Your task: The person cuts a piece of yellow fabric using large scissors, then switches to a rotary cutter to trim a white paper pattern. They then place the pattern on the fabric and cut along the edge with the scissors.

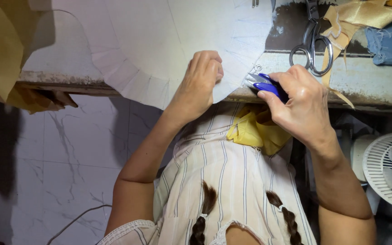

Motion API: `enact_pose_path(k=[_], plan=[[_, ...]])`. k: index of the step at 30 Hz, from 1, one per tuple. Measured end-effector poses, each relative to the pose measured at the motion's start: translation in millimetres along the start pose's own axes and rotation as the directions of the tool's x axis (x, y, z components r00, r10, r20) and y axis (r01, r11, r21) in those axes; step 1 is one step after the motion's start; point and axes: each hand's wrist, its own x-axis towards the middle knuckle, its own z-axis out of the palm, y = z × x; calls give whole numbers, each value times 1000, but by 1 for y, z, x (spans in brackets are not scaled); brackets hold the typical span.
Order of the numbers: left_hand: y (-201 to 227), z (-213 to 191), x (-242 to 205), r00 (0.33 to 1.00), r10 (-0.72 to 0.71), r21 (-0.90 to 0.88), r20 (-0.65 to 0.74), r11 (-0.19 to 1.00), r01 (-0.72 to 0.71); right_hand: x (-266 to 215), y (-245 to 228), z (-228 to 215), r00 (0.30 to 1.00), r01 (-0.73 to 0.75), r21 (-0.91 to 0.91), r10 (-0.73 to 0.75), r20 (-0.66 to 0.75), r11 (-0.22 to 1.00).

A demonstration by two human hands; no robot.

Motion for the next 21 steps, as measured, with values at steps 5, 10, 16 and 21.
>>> enact_pose_path(k=[5,10,16,21], plan=[[0,-10,0,998,-29,-175,-52,984,19,3,-11,-1,999,-7,23,6,42,1000],[-3,-17,-2,986,-144,-302,-88,947,112,10,-19,10,997,34,29,-36,73,999],[-3,-19,-3,980,-148,-297,-135,949,102,36,-28,33,978,84,1,-83,192,996],[-1,-19,-5,978,-160,-322,-133,940,110,50,-37,49,977,149,-52,-139,164,987]])
